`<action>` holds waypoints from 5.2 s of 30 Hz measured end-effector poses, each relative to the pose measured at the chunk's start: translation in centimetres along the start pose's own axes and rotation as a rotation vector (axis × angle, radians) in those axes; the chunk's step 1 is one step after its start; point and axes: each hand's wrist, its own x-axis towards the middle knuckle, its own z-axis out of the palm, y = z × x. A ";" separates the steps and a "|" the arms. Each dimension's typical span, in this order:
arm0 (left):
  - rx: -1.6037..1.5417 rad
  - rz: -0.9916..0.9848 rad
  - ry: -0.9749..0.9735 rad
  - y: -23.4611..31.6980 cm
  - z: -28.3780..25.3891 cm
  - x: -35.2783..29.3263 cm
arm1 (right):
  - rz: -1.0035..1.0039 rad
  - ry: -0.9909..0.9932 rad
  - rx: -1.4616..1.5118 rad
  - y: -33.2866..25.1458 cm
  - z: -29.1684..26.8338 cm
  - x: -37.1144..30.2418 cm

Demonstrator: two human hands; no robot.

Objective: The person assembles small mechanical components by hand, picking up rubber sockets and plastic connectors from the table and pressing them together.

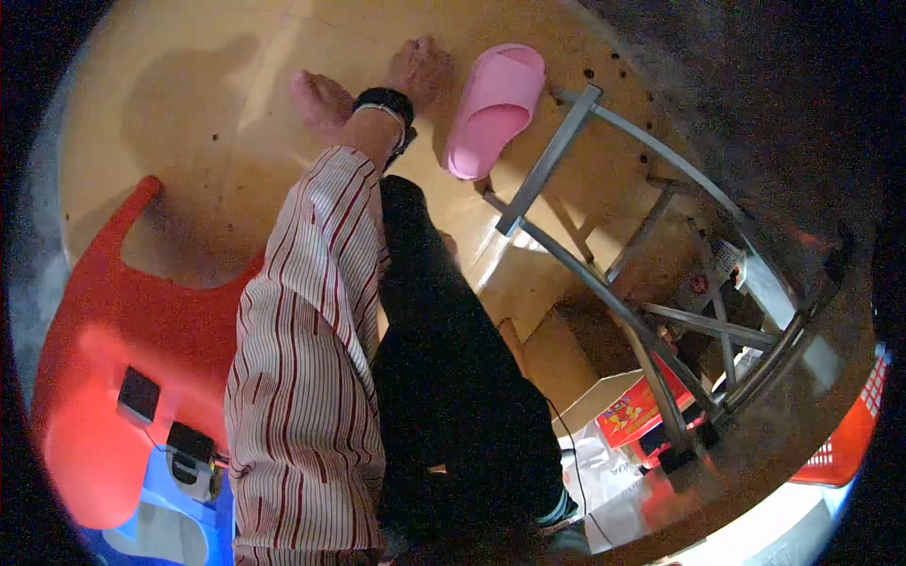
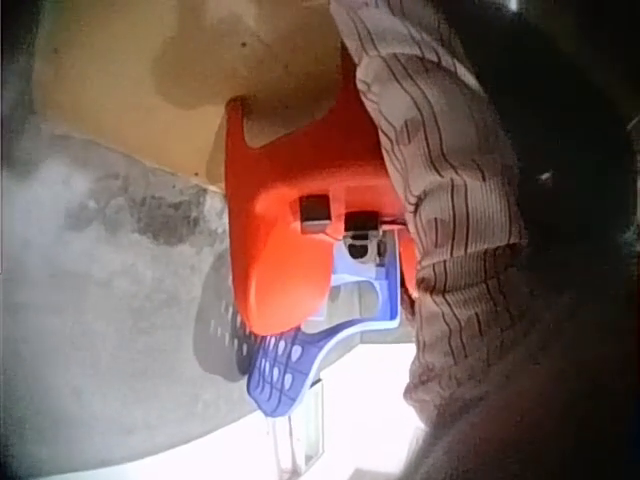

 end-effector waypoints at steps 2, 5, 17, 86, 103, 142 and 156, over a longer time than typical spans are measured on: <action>-0.019 -0.056 -0.052 -1.7 -0.6 -1.2 | 0.005 -0.044 -0.050 -0.4 2.5 0.0; 0.007 -0.116 -0.075 -5.2 0.9 -5.2 | 0.001 -0.114 -0.089 -2.3 6.4 -0.8; 0.228 0.131 -0.254 -3.1 2.1 -3.0 | -0.671 0.289 -0.497 0.0 2.5 1.1; 0.120 -0.147 0.294 41.6 -32.6 -21.8 | -0.500 0.918 0.309 -11.4 -24.0 -55.0; -0.270 0.034 0.092 39.4 -34.4 -23.2 | -0.529 0.720 0.375 -11.7 -23.9 -55.4; -0.690 -0.242 0.226 35.6 -36.1 -29.4 | -0.431 0.190 -0.416 -4.6 -18.5 -57.4; -0.714 -0.137 0.157 36.3 -35.9 -29.8 | -0.605 0.149 -0.270 -10.4 -21.1 -62.8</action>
